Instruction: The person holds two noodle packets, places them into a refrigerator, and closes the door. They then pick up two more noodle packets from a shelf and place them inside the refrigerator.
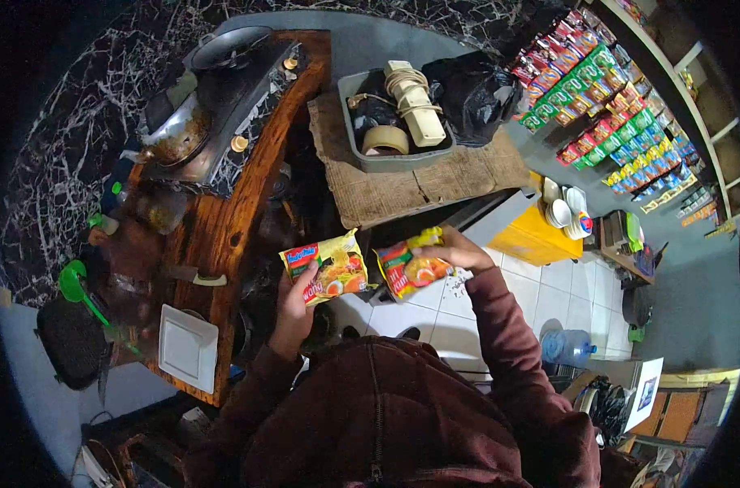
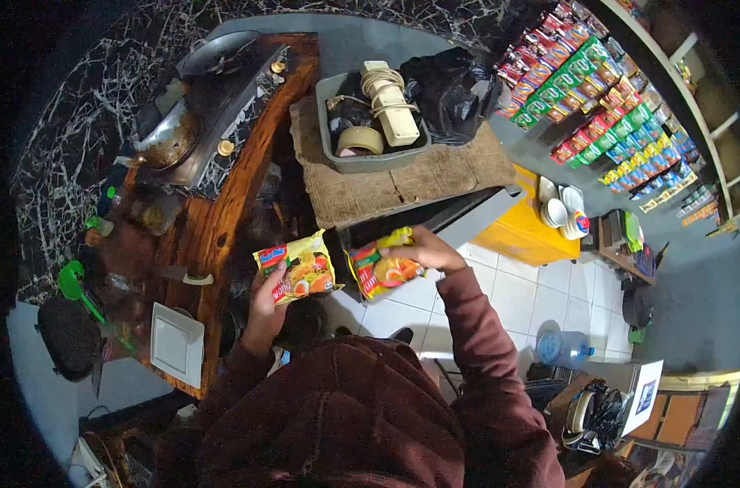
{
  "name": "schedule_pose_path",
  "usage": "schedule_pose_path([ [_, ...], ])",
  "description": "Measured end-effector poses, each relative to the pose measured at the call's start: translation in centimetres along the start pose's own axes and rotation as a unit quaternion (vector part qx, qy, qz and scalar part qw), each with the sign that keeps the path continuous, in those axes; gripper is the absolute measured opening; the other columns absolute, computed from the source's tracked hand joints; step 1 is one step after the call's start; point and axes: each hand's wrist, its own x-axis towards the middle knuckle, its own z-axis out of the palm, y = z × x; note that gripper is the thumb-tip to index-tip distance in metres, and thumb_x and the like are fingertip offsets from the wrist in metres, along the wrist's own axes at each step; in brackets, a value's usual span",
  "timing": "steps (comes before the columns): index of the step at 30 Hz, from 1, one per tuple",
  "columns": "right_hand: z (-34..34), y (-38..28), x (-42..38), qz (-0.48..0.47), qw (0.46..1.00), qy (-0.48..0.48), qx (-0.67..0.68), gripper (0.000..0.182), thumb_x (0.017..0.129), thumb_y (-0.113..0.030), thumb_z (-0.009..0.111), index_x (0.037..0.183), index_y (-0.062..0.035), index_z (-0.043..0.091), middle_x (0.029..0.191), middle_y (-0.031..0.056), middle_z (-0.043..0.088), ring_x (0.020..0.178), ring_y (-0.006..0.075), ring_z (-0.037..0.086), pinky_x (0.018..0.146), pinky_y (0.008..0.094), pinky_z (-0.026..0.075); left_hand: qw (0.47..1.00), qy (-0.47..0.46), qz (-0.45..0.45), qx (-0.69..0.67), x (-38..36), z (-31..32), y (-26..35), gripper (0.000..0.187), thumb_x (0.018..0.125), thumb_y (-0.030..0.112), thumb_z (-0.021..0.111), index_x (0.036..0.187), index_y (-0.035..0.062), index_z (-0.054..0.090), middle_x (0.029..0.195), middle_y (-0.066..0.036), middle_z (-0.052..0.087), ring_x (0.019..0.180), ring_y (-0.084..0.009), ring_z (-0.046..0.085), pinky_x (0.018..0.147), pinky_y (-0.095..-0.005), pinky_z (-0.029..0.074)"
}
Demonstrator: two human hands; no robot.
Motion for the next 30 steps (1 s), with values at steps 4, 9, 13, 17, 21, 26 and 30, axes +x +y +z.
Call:
schedule_pose_path([
  [4, -0.2, 3.1, -5.6, 0.020, 0.968, 0.167, 0.187, 0.041, 0.082, -0.026, 0.074, 0.107, 0.0048, 0.064, 0.093, 0.0086, 0.069, 0.082, 0.0158, 0.066, 0.076, 0.0283, 0.051, 0.999, -0.008, -0.028, 0.039, 0.2, 0.5, -1.2, 0.022, 0.094, 0.011, 0.061, 0.114, 0.0041, 0.055, 0.106, -0.007, 0.065, 0.096, -0.0169, 0.066, 0.083, -0.0323, 0.054],
  [9, -0.6, 6.4, -12.2, 0.007, 0.907, 0.265, 0.327, 0.040, 0.086, -0.023, 0.069, 0.112, 0.0059, 0.059, 0.096, 0.0097, 0.069, 0.081, 0.0165, 0.069, 0.075, 0.0286, 0.055, 0.993, -0.056, -0.074, 0.076, 1.5, 2.0, -4.0, 0.023, 0.094, 0.010, 0.061, 0.115, 0.0047, 0.055, 0.107, -0.006, 0.065, 0.096, -0.0167, 0.066, 0.083, -0.0310, 0.053],
  [13, -0.4, 7.8, -16.5, -0.012, 0.855, 0.360, 0.373, 0.039, 0.088, -0.022, 0.067, 0.113, 0.0054, 0.057, 0.097, 0.0115, 0.068, 0.084, 0.0171, 0.068, 0.075, 0.0287, 0.055, 0.988, -0.080, -0.104, 0.078, 1.8, 4.3, -6.6, 0.024, 0.093, 0.011, 0.061, 0.116, 0.0058, 0.055, 0.108, -0.006, 0.065, 0.098, -0.0165, 0.065, 0.084, -0.0320, 0.053],
  [17, -1.5, 8.9, -19.6, -0.032, 0.835, 0.390, 0.387, 0.039, 0.089, -0.022, 0.064, 0.114, 0.0059, 0.056, 0.098, 0.0117, 0.067, 0.085, 0.0170, 0.068, 0.075, 0.0287, 0.055, 0.982, -0.107, -0.137, 0.075, 1.5, 7.0, -8.4, 0.024, 0.093, 0.013, 0.060, 0.116, 0.0068, 0.055, 0.108, -0.006, 0.065, 0.099, -0.0169, 0.065, 0.084, -0.0332, 0.052],
  [21, -2.9, 9.5, -22.2, -0.054, 0.820, 0.416, 0.390, 0.036, 0.090, -0.022, 0.063, 0.112, 0.0055, 0.058, 0.096, 0.0106, 0.068, 0.083, 0.0157, 0.068, 0.074, 0.0281, 0.055, 0.974, -0.126, -0.164, 0.091, 1.7, 9.5, -10.6, 0.024, 0.094, 0.014, 0.059, 0.117, 0.0076, 0.056, 0.109, -0.005, 0.064, 0.100, -0.0171, 0.064, 0.085, -0.0341, 0.053],
  [26, -5.1, 9.4, -24.5, -0.076, 0.813, 0.439, 0.376, 0.035, 0.090, -0.021, 0.062, 0.111, 0.0064, 0.059, 0.093, 0.0087, 0.068, 0.079, 0.0140, 0.067, 0.072, 0.0274, 0.054, 0.972, -0.149, -0.156, 0.096, 1.0, 14.1, -12.8, 0.024, 0.094, 0.014, 0.059, 0.118, 0.0067, 0.056, 0.109, -0.005, 0.064, 0.101, -0.0168, 0.063, 0.087, -0.0349, 0.052],
  [30, -7.0, 10.9, -25.2, -0.072, 0.801, 0.456, 0.381, 0.028, 0.087, -0.018, 0.067, 0.101, 0.0046, 0.060, 0.091, 0.0087, 0.067, 0.078, 0.0140, 0.066, 0.071, 0.0267, 0.053, 0.971, -0.156, -0.159, 0.091, 0.8, 15.7, -14.5, 0.025, 0.093, 0.012, 0.058, 0.118, 0.0059, 0.056, 0.109, -0.006, 0.064, 0.102, -0.0172, 0.063, 0.088, -0.0356, 0.052],
])
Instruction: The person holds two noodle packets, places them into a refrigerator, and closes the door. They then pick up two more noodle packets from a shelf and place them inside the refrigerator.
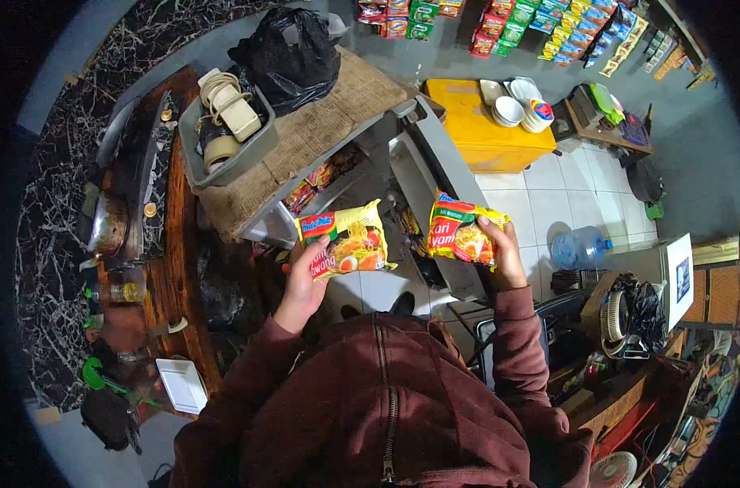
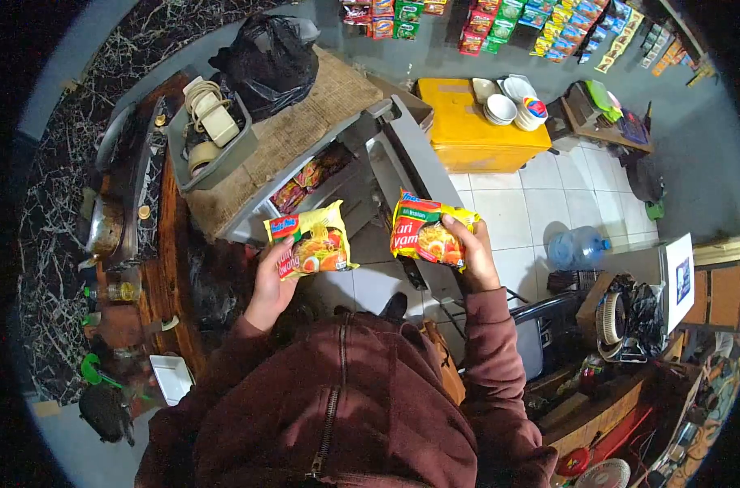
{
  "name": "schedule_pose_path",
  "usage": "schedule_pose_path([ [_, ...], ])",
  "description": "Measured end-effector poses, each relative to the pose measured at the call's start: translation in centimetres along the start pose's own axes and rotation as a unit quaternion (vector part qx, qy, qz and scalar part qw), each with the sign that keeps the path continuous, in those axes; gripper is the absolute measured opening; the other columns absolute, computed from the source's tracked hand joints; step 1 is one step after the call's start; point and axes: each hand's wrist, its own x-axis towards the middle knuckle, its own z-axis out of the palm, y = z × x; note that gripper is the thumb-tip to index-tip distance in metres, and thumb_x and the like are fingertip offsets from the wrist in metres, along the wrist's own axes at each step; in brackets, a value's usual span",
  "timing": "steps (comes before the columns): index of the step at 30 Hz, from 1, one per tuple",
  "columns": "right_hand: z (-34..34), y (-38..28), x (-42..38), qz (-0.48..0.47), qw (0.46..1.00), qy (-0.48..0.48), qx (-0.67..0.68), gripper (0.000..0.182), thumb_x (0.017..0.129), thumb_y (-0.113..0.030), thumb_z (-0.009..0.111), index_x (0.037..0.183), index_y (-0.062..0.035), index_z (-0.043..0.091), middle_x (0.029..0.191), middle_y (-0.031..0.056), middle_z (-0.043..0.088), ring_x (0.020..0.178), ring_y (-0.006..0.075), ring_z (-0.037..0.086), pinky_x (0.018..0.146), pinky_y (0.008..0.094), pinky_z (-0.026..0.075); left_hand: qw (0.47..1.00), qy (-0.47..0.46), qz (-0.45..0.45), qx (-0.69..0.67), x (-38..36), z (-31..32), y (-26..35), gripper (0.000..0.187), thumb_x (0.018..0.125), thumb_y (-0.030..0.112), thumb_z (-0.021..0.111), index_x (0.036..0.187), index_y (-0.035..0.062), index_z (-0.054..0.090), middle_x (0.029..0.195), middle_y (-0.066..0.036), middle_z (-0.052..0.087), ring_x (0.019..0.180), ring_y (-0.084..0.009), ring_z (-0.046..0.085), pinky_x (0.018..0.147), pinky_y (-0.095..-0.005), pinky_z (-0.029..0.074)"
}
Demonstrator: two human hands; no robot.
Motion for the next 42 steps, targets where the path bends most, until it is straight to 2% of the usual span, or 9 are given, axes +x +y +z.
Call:
schedule_pose_path([
  [8, -2.5, -1.2, 1.8, -0.032, 0.995, -0.054, -0.072, 0.024, 0.086, -0.018, 0.070, 0.093, 0.0023, 0.061, 0.084, 0.0065, 0.066, 0.073, 0.0112, 0.064, 0.067, 0.0245, 0.051, 1.000, 0.020, -0.009, -0.010, -0.3, 0.9, -2.3, 0.026, 0.092, 0.009, 0.057, 0.118, 0.0042, 0.055, 0.109, -0.007, 0.064, 0.101, -0.0204, 0.064, 0.087, -0.0369, 0.052],
  [12, -2.9, -1.4, 2.3, -0.066, 0.992, -0.038, -0.104, 0.021, 0.085, -0.018, 0.071, 0.088, 0.0004, 0.061, 0.080, 0.0054, 0.065, 0.071, 0.0095, 0.061, 0.064, 0.0237, 0.049, 1.000, 0.020, 0.002, 0.002, -0.8, 1.2, -2.8, 0.028, 0.091, 0.008, 0.056, 0.119, 0.0049, 0.054, 0.112, -0.009, 0.063, 0.102, -0.0216, 0.064, 0.087, -0.0385, 0.053],
  [16, -2.3, -2.1, 2.2, -0.113, 0.983, 0.065, -0.133, 0.022, 0.085, -0.018, 0.072, 0.086, 0.0007, 0.061, 0.079, 0.0039, 0.064, 0.069, 0.0088, 0.058, 0.063, 0.0241, 0.047, 1.000, 0.027, -0.004, -0.004, -0.8, 1.1, -2.2, 0.028, 0.093, 0.008, 0.055, 0.121, 0.0032, 0.053, 0.113, -0.009, 0.063, 0.104, -0.0225, 0.064, 0.089, -0.0398, 0.053],
  [25, -1.9, -0.3, 2.3, -0.170, 0.956, 0.094, -0.222, 0.022, 0.085, -0.020, 0.073, 0.081, -0.0012, 0.061, 0.073, 0.0011, 0.062, 0.065, 0.0072, 0.055, 0.060, 0.0244, 0.044, 0.997, -0.001, -0.064, 0.038, 1.1, -0.9, -0.7, 0.033, 0.096, 0.010, 0.054, 0.127, 0.0024, 0.049, 0.121, -0.011, 0.060, 0.109, -0.0230, 0.062, 0.091, -0.0389, 0.053],
  [28, 0.5, 2.1, 0.3, -0.141, 0.974, 0.119, -0.130, 0.025, 0.082, -0.021, 0.074, 0.085, -0.0004, 0.061, 0.078, 0.0028, 0.064, 0.069, 0.0089, 0.059, 0.065, 0.0248, 0.047, 0.995, 0.005, -0.079, 0.066, 2.5, -2.6, -0.8, 0.032, 0.096, 0.011, 0.056, 0.126, 0.0033, 0.050, 0.122, -0.010, 0.059, 0.108, -0.0211, 0.062, 0.092, -0.0381, 0.052],
  [32, 1.1, 8.0, -1.0, -0.070, 0.980, 0.148, -0.114, 0.034, 0.081, -0.021, 0.076, 0.098, 0.0026, 0.060, 0.090, 0.0067, 0.066, 0.078, 0.0135, 0.062, 0.075, 0.0276, 0.051, 0.993, 0.004, -0.093, 0.072, 4.7, -5.0, -1.5, 0.032, 0.095, 0.013, 0.059, 0.125, 0.0044, 0.051, 0.119, -0.009, 0.060, 0.106, -0.0191, 0.062, 0.092, -0.0371, 0.051],
  [34, 2.2, 9.9, -1.4, -0.045, 0.985, 0.148, -0.075, 0.043, 0.081, -0.019, 0.077, 0.111, 0.0051, 0.057, 0.099, 0.0109, 0.066, 0.083, 0.0158, 0.065, 0.079, 0.0294, 0.052, 0.990, 0.000, -0.126, 0.068, 6.1, -6.2, -2.2, 0.034, 0.094, 0.015, 0.062, 0.125, 0.0050, 0.051, 0.116, -0.007, 0.061, 0.106, -0.0178, 0.062, 0.092, -0.0361, 0.051],
  [36, 2.5, 12.8, -1.2, 0.013, 0.983, 0.179, -0.049, 0.040, 0.082, -0.019, 0.075, 0.109, 0.0059, 0.060, 0.099, 0.0106, 0.068, 0.084, 0.0154, 0.065, 0.078, 0.0291, 0.052, 0.990, 0.013, -0.123, 0.068, 7.5, -7.3, -3.5, 0.033, 0.094, 0.016, 0.062, 0.123, 0.0061, 0.051, 0.114, -0.007, 0.062, 0.106, -0.0175, 0.062, 0.091, -0.0361, 0.051],
  [42, 0.0, 21.2, 3.6, 0.065, 0.990, 0.041, -0.121, 0.026, 0.087, -0.019, 0.072, 0.095, 0.0045, 0.066, 0.087, 0.0074, 0.070, 0.077, 0.0122, 0.064, 0.072, 0.0280, 0.051, 0.981, 0.103, -0.098, 0.129, 14.5, -12.3, -9.5, 0.037, 0.092, 0.018, 0.067, 0.123, 0.0106, 0.048, 0.115, -0.006, 0.062, 0.103, -0.0191, 0.064, 0.087, -0.0388, 0.054],
])
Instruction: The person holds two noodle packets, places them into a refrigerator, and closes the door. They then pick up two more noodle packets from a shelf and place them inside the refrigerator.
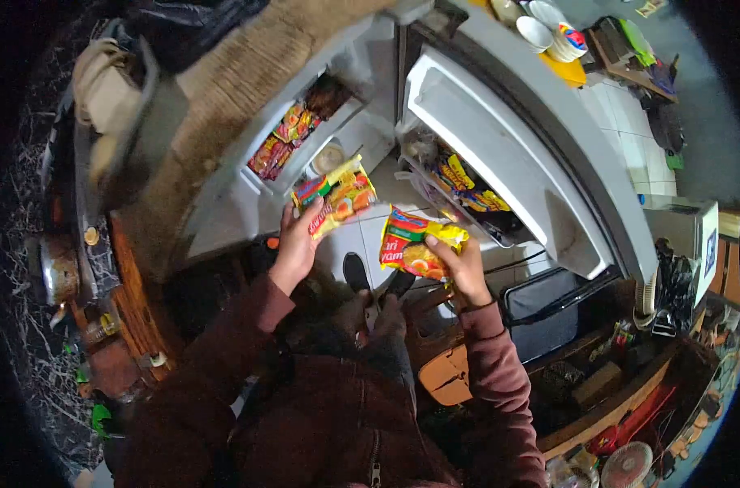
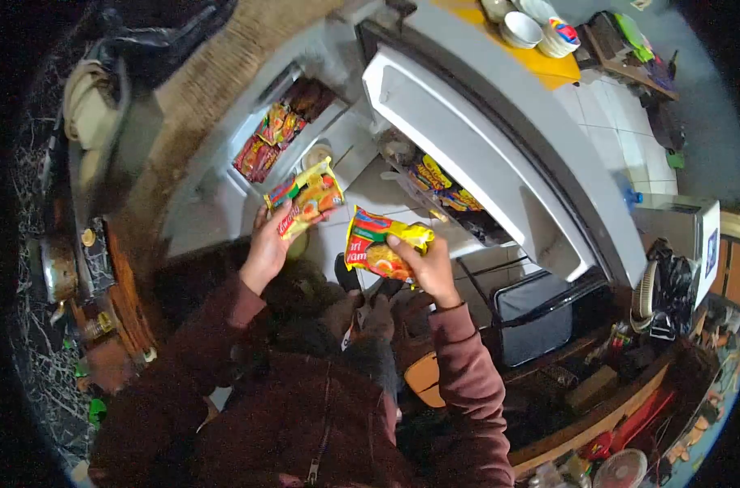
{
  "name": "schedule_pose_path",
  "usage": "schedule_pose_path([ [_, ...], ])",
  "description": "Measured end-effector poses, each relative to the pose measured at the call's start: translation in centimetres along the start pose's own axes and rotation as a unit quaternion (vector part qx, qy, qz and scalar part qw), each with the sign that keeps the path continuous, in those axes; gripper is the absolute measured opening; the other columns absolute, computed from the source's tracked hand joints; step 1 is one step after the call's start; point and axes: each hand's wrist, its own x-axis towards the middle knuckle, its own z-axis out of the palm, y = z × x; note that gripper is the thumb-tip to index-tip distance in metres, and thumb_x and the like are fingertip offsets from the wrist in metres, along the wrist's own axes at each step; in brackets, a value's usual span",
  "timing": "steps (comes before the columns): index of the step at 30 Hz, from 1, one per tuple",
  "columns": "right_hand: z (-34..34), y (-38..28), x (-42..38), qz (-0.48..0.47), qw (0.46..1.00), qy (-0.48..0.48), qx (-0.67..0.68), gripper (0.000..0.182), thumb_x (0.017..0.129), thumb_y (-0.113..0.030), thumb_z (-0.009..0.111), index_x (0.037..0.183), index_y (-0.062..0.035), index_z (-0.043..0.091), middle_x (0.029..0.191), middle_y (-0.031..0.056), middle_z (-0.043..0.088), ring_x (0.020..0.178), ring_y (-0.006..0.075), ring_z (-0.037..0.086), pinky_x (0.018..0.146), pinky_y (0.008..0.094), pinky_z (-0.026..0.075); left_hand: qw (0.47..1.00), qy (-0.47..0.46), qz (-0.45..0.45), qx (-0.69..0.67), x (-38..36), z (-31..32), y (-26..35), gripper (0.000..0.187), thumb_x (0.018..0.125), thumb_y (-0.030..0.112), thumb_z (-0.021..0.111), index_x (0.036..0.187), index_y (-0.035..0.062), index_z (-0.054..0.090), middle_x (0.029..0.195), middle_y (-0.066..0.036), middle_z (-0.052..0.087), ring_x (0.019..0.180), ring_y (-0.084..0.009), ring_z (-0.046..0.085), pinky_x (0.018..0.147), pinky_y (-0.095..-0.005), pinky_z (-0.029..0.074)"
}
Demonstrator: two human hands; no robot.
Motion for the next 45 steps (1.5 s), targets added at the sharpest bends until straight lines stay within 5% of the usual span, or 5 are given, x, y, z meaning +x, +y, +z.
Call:
schedule_pose_path([
  [22, -1.5, 6.0, 14.1, 0.009, 0.963, -0.259, -0.073, 0.032, 0.085, -0.024, 0.076, 0.097, 0.0005, 0.059, 0.088, 0.0066, 0.068, 0.079, 0.0098, 0.063, 0.072, 0.0267, 0.051, 0.944, 0.196, 0.209, 0.166, 36.3, -2.4, -0.6, 0.039, 0.091, 0.042, 0.063, 0.115, 0.0113, 0.063, 0.083, -0.004, 0.068, 0.080, -0.0268, 0.067, 0.075, -0.0497, 0.053],
  [25, -2.2, 5.5, 13.8, -0.005, 0.956, -0.283, -0.074, 0.033, 0.085, -0.023, 0.077, 0.099, 0.0005, 0.059, 0.090, 0.0059, 0.068, 0.082, 0.0094, 0.063, 0.074, 0.0265, 0.051, 0.891, 0.178, 0.252, 0.334, 41.4, -3.5, 0.5, 0.040, 0.088, 0.045, 0.064, 0.109, 0.0110, 0.067, 0.061, -0.005, 0.063, 0.064, -0.0363, 0.065, 0.066, -0.0528, 0.052],
  [30, -1.4, 4.6, 13.4, 0.005, 0.957, -0.285, -0.052, 0.033, 0.085, -0.024, 0.077, 0.101, -0.0001, 0.059, 0.091, 0.0053, 0.068, 0.084, 0.0094, 0.063, 0.075, 0.0265, 0.051, 0.498, 0.176, 0.513, 0.676, 35.3, -0.2, -1.3, 0.049, 0.087, 0.043, 0.058, 0.126, 0.0149, 0.059, 0.127, -0.017, 0.058, 0.113, -0.0407, 0.055, 0.094, -0.0585, 0.040],
  [34, -0.7, 4.4, 12.5, 0.020, 0.973, -0.229, -0.013, 0.036, 0.085, -0.025, 0.077, 0.104, 0.0001, 0.060, 0.094, 0.0052, 0.068, 0.084, 0.0099, 0.063, 0.077, 0.0270, 0.051, 0.274, 0.167, 0.288, 0.903, 31.9, 1.1, -1.8, 0.066, 0.088, 0.051, 0.050, 0.147, 0.0224, 0.039, 0.154, -0.014, 0.029, 0.141, -0.0335, 0.027, 0.107, -0.0666, 0.018],
  [45, -1.1, 3.6, 13.1, -0.020, 0.962, -0.255, -0.094, 0.033, 0.086, -0.028, 0.075, 0.103, -0.0005, 0.065, 0.092, 0.0051, 0.070, 0.083, 0.0099, 0.064, 0.076, 0.0272, 0.051, 0.286, 0.126, 0.438, 0.843, 33.0, 0.4, -1.4, 0.064, 0.084, 0.057, 0.055, 0.139, 0.0236, 0.048, 0.131, -0.011, 0.051, 0.127, -0.0322, 0.040, 0.100, -0.0584, 0.027],
])
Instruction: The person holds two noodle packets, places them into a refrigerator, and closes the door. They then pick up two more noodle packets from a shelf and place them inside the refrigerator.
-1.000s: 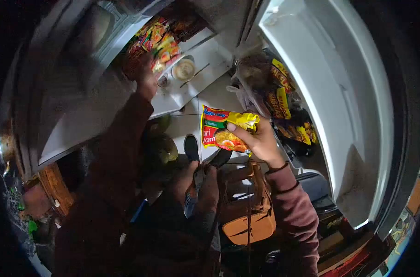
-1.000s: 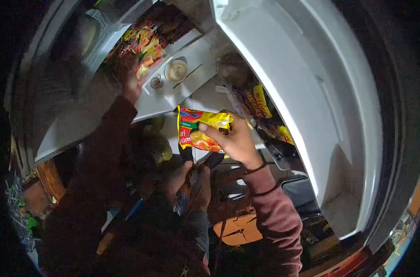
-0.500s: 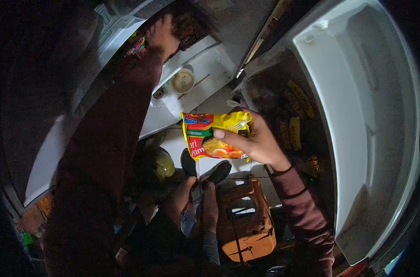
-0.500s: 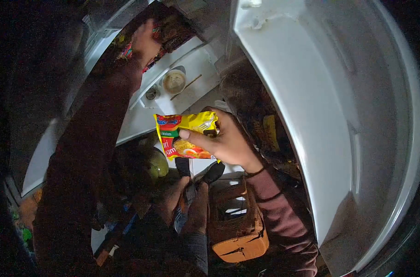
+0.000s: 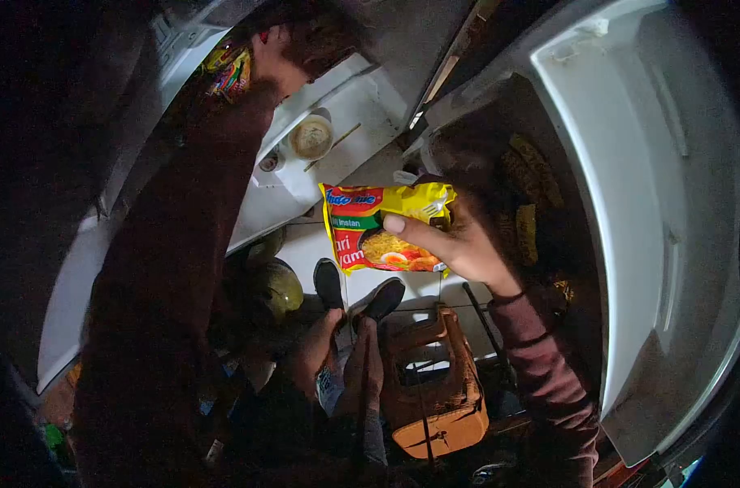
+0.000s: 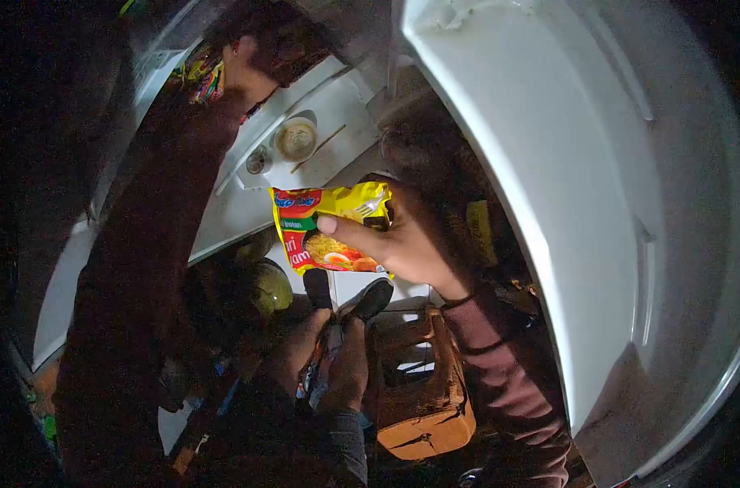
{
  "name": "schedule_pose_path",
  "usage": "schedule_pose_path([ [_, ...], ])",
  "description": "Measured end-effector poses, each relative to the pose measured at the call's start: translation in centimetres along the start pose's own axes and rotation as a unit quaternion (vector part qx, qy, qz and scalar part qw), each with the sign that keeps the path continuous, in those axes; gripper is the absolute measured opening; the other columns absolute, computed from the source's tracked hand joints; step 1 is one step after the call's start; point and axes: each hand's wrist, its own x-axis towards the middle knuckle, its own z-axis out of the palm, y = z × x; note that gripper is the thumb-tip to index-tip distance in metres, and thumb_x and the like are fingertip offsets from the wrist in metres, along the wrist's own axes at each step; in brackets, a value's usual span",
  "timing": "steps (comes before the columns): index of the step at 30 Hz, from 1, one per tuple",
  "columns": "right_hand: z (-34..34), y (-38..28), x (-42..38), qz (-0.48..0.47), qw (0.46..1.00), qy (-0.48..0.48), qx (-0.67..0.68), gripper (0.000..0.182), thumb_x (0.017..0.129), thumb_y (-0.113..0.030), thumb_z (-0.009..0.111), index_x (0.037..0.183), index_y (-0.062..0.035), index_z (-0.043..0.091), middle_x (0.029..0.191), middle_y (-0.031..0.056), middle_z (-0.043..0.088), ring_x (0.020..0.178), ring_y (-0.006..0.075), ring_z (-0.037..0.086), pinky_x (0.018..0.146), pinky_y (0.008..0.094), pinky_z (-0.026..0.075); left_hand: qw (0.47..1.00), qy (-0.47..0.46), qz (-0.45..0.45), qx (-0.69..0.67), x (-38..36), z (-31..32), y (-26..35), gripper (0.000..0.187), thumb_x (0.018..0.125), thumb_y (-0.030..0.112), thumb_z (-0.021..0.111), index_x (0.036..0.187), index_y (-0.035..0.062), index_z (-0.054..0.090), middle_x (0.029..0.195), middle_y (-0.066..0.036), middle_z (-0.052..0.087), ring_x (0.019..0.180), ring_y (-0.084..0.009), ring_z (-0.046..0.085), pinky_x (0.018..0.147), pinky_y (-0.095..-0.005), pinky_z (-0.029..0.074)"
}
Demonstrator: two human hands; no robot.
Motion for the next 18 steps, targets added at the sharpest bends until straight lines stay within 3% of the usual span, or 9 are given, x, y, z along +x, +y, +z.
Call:
schedule_pose_path([
  [1, 0.1, -0.3, -0.1, -0.001, 1.000, 0.002, 0.009, 0.034, 0.086, -0.028, 0.075, 0.103, -0.0005, 0.065, 0.092, 0.0051, 0.070, 0.082, 0.0100, 0.064, 0.076, 0.0272, 0.051, 0.996, 0.083, 0.020, -0.021, -0.3, -0.2, -0.4, 0.061, 0.083, 0.055, 0.058, 0.133, 0.0205, 0.053, 0.124, -0.010, 0.055, 0.118, -0.0324, 0.048, 0.098, -0.0558, 0.032],
  [2, 0.1, -0.5, -0.2, -0.002, 1.000, 0.003, 0.018, 0.034, 0.086, -0.028, 0.075, 0.103, -0.0005, 0.066, 0.092, 0.0052, 0.070, 0.081, 0.0100, 0.063, 0.075, 0.0273, 0.051, 0.996, 0.084, 0.019, -0.018, 0.0, -0.5, -1.0, 0.061, 0.083, 0.055, 0.058, 0.133, 0.0205, 0.053, 0.124, -0.010, 0.055, 0.118, -0.0324, 0.048, 0.098, -0.0558, 0.032],
  [4, 0.1, -0.5, -0.2, -0.002, 1.000, -0.002, 0.004, 0.034, 0.086, -0.028, 0.075, 0.103, -0.0004, 0.065, 0.092, 0.0052, 0.070, 0.081, 0.0101, 0.064, 0.075, 0.0273, 0.051, 0.985, 0.056, -0.030, -0.163, 0.5, -1.3, -2.2, 0.058, 0.087, 0.049, 0.061, 0.131, 0.0114, 0.052, 0.120, -0.015, 0.061, 0.109, -0.0307, 0.058, 0.092, -0.0408, 0.044],
  [13, -0.1, 0.4, 0.4, 0.003, 1.000, 0.001, -0.011, 0.036, 0.086, -0.030, 0.074, 0.106, -0.0003, 0.065, 0.094, 0.0065, 0.070, 0.084, 0.0120, 0.065, 0.077, 0.0277, 0.051, 0.944, 0.189, -0.067, -0.263, 0.5, 0.1, -1.0, 0.046, 0.089, 0.045, 0.062, 0.117, 0.0090, 0.057, 0.111, -0.013, 0.062, 0.099, -0.0299, 0.060, 0.087, -0.0404, 0.045],
  [18, -0.2, 0.3, 0.2, -0.013, 1.000, 0.008, -0.016, 0.038, 0.087, -0.032, 0.073, 0.106, 0.0001, 0.066, 0.096, 0.0078, 0.071, 0.085, 0.0129, 0.066, 0.078, 0.0284, 0.051, 0.900, 0.287, -0.095, -0.313, 0.5, -2.7, 0.2, 0.040, 0.089, 0.042, 0.063, 0.109, 0.0074, 0.060, 0.105, -0.011, 0.063, 0.093, -0.0294, 0.061, 0.083, -0.0402, 0.046],
])
